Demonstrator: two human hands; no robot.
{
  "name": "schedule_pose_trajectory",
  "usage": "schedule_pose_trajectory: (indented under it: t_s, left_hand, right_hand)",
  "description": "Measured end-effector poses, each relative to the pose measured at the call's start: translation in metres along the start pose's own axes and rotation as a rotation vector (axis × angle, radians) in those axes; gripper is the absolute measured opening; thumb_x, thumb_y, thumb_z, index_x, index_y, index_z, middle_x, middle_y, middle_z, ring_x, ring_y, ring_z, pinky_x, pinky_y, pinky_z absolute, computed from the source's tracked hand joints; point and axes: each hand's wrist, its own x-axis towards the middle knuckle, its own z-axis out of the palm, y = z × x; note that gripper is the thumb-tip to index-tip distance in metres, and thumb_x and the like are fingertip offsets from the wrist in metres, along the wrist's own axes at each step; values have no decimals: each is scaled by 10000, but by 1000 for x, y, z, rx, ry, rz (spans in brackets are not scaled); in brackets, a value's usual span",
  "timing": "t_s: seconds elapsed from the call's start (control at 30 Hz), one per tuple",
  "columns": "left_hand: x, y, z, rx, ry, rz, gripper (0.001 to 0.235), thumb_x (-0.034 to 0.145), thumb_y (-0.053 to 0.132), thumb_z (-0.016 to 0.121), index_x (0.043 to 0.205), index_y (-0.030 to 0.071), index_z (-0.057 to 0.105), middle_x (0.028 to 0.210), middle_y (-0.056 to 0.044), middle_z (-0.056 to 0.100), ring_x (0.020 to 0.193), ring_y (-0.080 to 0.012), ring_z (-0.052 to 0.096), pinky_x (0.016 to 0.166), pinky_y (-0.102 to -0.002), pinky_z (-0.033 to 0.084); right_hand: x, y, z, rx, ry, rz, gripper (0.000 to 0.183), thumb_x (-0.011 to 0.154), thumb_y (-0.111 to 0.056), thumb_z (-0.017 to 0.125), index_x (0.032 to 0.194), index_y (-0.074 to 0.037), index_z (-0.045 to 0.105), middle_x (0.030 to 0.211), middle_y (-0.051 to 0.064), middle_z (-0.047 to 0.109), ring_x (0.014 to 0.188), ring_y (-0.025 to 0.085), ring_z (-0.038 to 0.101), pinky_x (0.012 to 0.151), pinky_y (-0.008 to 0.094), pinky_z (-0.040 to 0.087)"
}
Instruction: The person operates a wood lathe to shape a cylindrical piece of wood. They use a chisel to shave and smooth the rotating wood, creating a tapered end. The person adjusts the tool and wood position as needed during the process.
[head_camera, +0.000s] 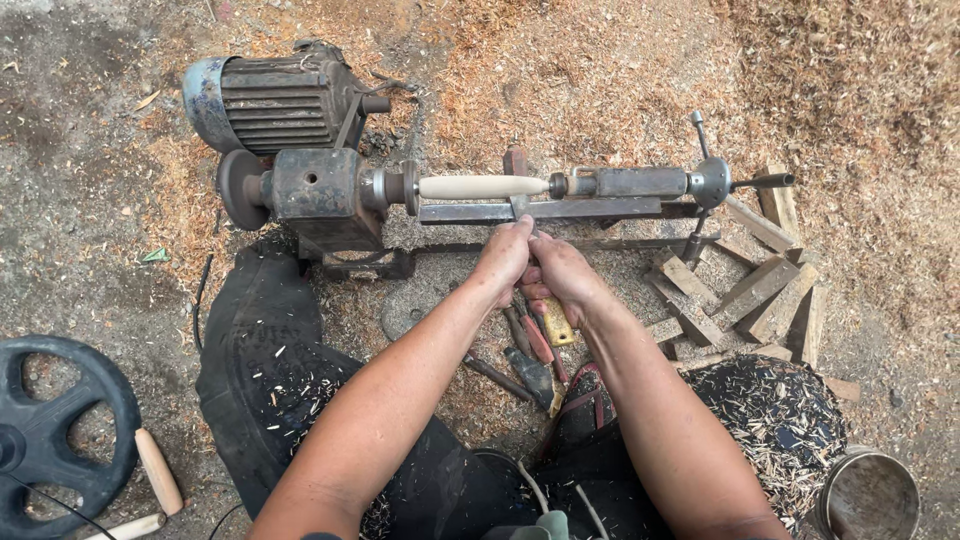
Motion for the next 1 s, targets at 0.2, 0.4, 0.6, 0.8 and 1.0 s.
schedule_pose_trajectory:
  t_s: [0.2, 0.4, 0.6, 0.8, 1.0]
  left_hand:
    - [1, 1, -8, 2, 28, 17, 437, 1064, 363, 388, 1029, -6, 618, 797, -70, 611, 514, -145, 585, 381, -281, 514]
    - [0, 0, -22, 53, 29, 38, 442, 1086, 372, 379, 1038, -4, 606, 793, -84, 602, 509, -129, 566, 379, -273, 519]
    - [-3, 1, -34, 58, 31, 5, 450, 1069, 407, 392, 1043, 26, 630, 762, -52, 578, 475, -101, 509, 344, -257, 495]
    - [-7, 3, -48, 89, 70, 8, 445, 1064, 424, 418, 1046, 39, 641, 738, -41, 580, 454, -112, 513, 349, -265, 481]
    - [-5, 0, -61, 60, 82, 74, 468, 1051, 446, 437, 1012, 23, 633, 700, -54, 576, 435, -125, 492, 321, -291, 434]
  right_hand:
    - [3, 4, 13, 16, 26, -12, 253, 1078, -280, 335, 1171, -117, 505, 571, -60, 368, 395, 44, 351, 314, 222, 344]
    - [8, 10, 23, 13, 55, -4, 235, 1088, -287, 352, 1110, -107, 501, 588, -63, 365, 399, 37, 353, 315, 224, 342]
    - [20, 21, 31, 85, 60, 6, 228, 1090, -323, 336, 1075, -123, 444, 606, -44, 377, 405, 53, 359, 317, 236, 348]
    - [24, 26, 48, 67, 88, -6, 247, 1079, -339, 336, 1041, -147, 487, 610, -36, 388, 409, 48, 355, 320, 226, 349]
    - [22, 26, 69, 71, 114, -32, 289, 1098, -355, 349, 1083, -98, 479, 642, -17, 438, 425, 59, 361, 328, 236, 353]
